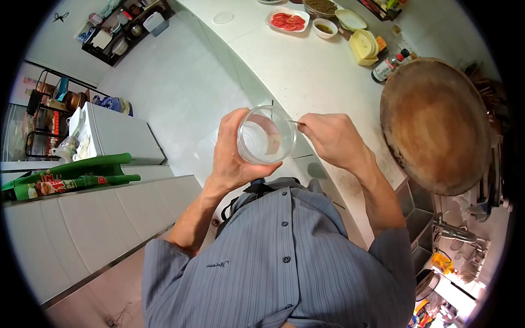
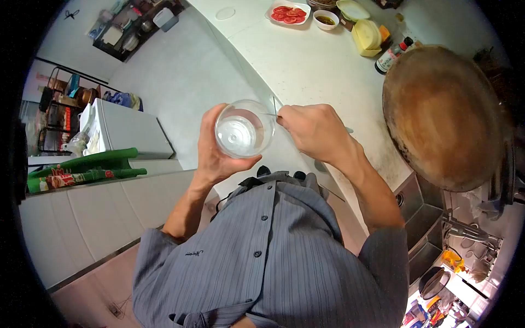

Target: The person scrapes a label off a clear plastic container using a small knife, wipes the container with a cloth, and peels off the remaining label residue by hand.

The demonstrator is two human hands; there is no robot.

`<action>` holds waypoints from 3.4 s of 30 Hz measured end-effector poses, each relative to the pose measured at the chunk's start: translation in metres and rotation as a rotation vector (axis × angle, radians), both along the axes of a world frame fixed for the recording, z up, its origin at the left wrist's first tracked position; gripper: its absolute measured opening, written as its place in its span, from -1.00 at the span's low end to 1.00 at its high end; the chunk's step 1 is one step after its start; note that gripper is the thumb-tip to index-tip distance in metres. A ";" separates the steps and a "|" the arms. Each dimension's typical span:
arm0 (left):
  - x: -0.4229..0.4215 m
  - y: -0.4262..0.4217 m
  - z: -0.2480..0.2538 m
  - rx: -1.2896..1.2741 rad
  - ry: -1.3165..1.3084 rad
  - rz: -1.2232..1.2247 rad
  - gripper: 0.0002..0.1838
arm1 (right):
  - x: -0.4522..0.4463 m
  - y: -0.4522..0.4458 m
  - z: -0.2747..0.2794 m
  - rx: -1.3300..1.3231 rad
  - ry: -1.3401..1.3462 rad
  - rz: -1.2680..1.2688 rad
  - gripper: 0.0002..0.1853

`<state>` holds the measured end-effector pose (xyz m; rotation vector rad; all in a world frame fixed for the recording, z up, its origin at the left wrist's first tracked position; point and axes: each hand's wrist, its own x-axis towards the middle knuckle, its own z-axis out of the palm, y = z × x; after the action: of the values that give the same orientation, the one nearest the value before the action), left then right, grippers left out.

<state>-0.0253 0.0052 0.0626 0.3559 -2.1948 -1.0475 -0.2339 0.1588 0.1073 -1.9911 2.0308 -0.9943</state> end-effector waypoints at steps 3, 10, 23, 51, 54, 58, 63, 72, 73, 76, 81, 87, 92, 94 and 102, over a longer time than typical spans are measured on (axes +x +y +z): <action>0.005 -0.004 -0.004 -0.067 0.005 0.045 0.18 | 0.014 0.011 -0.008 0.021 0.091 0.061 -0.94; 0.014 -0.006 -0.005 -0.159 0.010 0.011 0.17 | 0.011 0.002 -0.008 -0.039 0.064 0.038 -0.95; 0.026 -0.014 -0.009 -0.242 0.027 -0.003 0.15 | 0.025 0.006 -0.019 -0.046 0.155 0.161 -0.96; 0.022 -0.031 0.022 -0.643 -0.033 -0.089 0.11 | 0.032 -0.002 -0.014 0.151 0.335 -0.017 -0.88; 0.024 -0.034 0.025 -0.678 -0.054 -0.093 0.11 | 0.036 0.007 -0.023 0.196 0.325 0.040 -0.88; 0.023 -0.035 0.025 -0.690 -0.063 -0.116 0.10 | 0.035 0.009 -0.020 0.118 0.243 0.060 -0.90; 0.021 -0.036 0.028 -0.725 -0.062 -0.119 0.12 | 0.042 0.006 -0.022 0.120 0.309 0.036 -0.93; 0.020 -0.038 0.025 -0.718 -0.052 -0.112 0.14 | 0.042 0.006 -0.031 0.107 0.267 0.011 -0.92; 0.022 -0.038 0.026 -0.720 -0.082 -0.128 0.15 | 0.045 0.009 -0.034 0.135 0.220 0.079 -0.91; 0.022 -0.038 0.025 -0.694 -0.096 -0.132 0.15 | 0.040 0.005 -0.031 0.030 0.160 0.029 -0.94; 0.015 -0.044 0.025 -0.722 -0.026 -0.096 0.11 | 0.044 0.000 -0.032 0.114 0.176 0.002 -0.96; 0.011 -0.042 0.011 -0.651 0.030 -0.075 0.12 | 0.056 -0.005 -0.015 0.178 -0.133 0.009 -0.86; 0.011 -0.045 0.004 -0.639 0.058 -0.031 0.13 | 0.061 0.004 -0.032 0.125 -0.013 -0.009 -0.79; 0.010 -0.045 0.002 -0.625 0.041 -0.035 0.13 | 0.073 0.007 -0.012 0.247 -0.352 0.099 -0.84; 0.007 -0.039 -0.005 -0.443 0.014 0.061 0.17 | 0.060 0.002 -0.034 0.046 -0.225 0.091 -0.87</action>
<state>-0.0186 -0.0338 0.0573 0.2106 -2.3093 -0.5055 -0.1737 0.1605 0.0730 -1.8376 1.8136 -1.0868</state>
